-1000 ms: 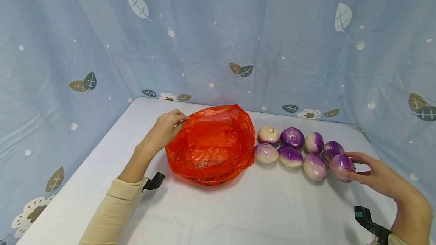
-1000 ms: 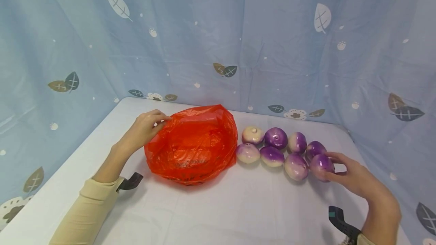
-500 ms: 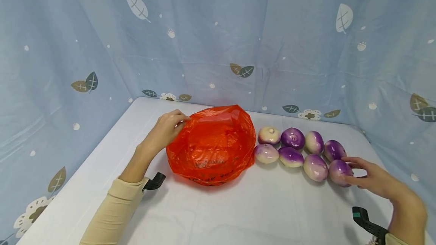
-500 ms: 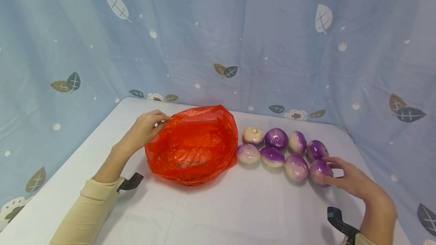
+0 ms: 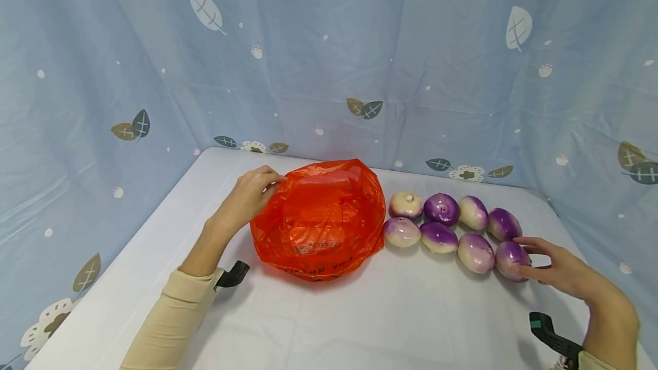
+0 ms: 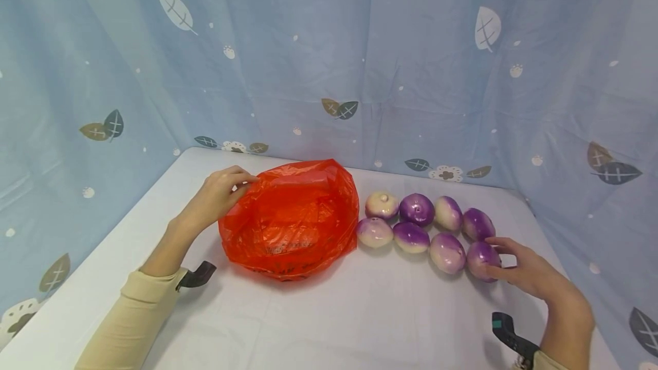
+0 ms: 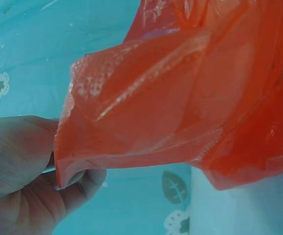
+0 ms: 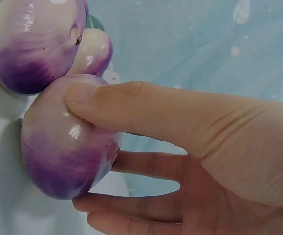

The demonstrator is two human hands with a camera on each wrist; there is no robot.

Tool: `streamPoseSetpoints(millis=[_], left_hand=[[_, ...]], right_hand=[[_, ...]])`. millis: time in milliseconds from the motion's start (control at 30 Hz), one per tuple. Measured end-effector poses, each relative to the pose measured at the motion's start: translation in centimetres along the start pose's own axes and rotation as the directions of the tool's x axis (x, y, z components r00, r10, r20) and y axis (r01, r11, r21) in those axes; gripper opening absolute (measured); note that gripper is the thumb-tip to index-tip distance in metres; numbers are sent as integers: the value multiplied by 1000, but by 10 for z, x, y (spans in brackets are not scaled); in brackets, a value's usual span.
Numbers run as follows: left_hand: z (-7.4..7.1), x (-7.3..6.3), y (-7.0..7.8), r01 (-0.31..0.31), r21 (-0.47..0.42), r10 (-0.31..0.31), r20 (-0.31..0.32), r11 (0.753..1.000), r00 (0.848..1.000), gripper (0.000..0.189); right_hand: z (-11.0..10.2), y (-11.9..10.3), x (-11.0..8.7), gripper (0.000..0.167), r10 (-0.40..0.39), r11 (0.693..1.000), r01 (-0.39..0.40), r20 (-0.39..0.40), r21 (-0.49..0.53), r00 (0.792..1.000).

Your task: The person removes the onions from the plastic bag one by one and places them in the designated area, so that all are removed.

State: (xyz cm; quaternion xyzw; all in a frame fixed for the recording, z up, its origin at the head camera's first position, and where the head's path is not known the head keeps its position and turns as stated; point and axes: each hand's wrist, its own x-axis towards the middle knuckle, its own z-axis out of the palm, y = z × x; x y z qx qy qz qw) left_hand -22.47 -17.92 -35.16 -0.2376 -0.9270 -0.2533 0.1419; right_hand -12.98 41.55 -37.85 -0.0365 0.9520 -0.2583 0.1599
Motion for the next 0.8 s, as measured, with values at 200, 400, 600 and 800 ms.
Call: streamPoseSetpoints(millis=[200,400,600,800], left_hand=[[0,0,1,-7,-3,7,10,1000,1000,23],[-1,0,2,-14,-5,14,14,1000,1000,23],[0,0,2,-33,8,32,24,999,999,23],[0,-1,4,-35,50,33,46,998,998,23]], right_hand=[[1,2,-2,68,-32,999,32,-16,-2,999],[-1,1,-2,72,-12,1000,13,5,-14,1000],[-2,0,-3,73,3,1000,-3,31,-6,1000],[-4,-2,-4,72,3,1000,-3,-4,-12,1000]])
